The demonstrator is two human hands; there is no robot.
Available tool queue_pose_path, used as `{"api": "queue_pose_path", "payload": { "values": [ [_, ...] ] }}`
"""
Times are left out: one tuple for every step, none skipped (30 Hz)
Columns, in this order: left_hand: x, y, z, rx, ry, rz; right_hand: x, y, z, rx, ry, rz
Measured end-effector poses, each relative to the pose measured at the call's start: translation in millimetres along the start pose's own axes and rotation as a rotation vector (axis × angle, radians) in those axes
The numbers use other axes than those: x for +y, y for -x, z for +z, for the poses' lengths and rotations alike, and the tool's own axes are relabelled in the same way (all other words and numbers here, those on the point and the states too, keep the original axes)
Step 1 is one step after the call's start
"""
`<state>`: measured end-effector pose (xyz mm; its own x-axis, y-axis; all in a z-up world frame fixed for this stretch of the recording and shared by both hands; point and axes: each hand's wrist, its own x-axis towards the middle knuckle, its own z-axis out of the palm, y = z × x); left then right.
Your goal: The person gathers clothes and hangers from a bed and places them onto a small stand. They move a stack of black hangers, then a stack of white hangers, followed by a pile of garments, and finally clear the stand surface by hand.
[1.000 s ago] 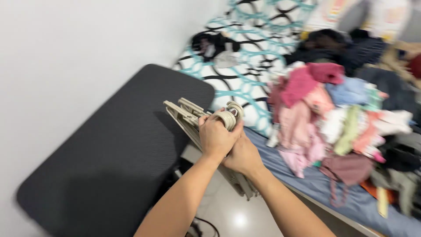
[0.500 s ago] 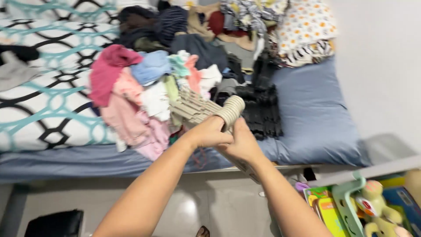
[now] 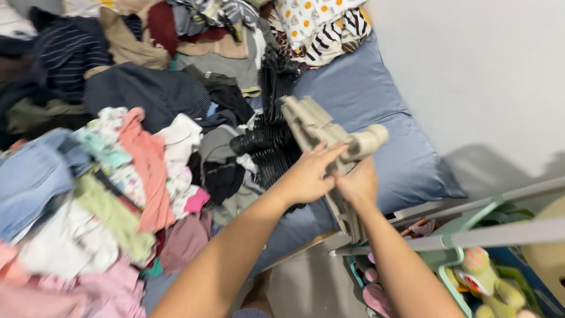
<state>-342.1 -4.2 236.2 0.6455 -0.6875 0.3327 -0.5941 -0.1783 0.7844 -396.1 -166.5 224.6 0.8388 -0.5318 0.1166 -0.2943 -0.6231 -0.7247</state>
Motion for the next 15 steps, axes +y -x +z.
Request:
{"api": "queue_pose_path", "payload": {
  "values": [
    [-22, -15, -2, 0.059, 0.062, 0.06, 11, -31, 3, 0.047, 0.03, 0.023],
    [-45, -25, -6, 0.062, 0.099, -0.094, 23, -58, 10, 0.088, 0.058, 0.042],
    [-68, -30, -11, 0.063, 0.134, -0.249, 34, -80, 18, 0.079, 0.095, 0.116],
    [-93, -37, -19, 0.066, 0.164, -0.395, 43, -107, 28, 0.078, 0.131, 0.18],
    [-112, -42, -21, 0.164, 0.121, -0.365, 52, -132, 38, 0.077, 0.167, 0.245],
    [-130, -48, -20, 0.258, 0.073, -0.336, 62, -153, 51, 0.091, 0.187, 0.202],
    [-147, -56, -21, 0.255, 0.111, -0.441, 72, -171, 67, 0.106, 0.207, 0.159],
    [-161, -59, -20, 0.249, 0.153, -0.556, 84, -184, 81, 0.113, 0.232, 0.12],
    [-172, -62, -19, 0.243, 0.194, -0.67, 95, -194, 96, 0.031, 0.295, 0.15],
    [-181, -67, -18, 0.241, 0.202, -0.712, 102, -201, 116, -0.053, 0.353, 0.172],
    [-188, -68, -16, 0.24, 0.211, -0.754, 107, -204, 133, -0.138, 0.41, 0.193],
    [-194, -68, -15, 0.242, 0.217, -0.798, 113, -201, 149, -0.213, 0.46, 0.15],
    [-198, -67, -14, 0.251, 0.2, -0.804, 117, -193, 161, -0.288, 0.508, 0.105],
    [-202, -68, -14, 0.265, 0.181, -0.809, 121, -188, 169, -0.363, 0.554, 0.052],
    [-204, -67, -14, 0.28, 0.162, -0.815, 125, -186, 174, -0.349, 0.517, 0.049]
  ]
}}
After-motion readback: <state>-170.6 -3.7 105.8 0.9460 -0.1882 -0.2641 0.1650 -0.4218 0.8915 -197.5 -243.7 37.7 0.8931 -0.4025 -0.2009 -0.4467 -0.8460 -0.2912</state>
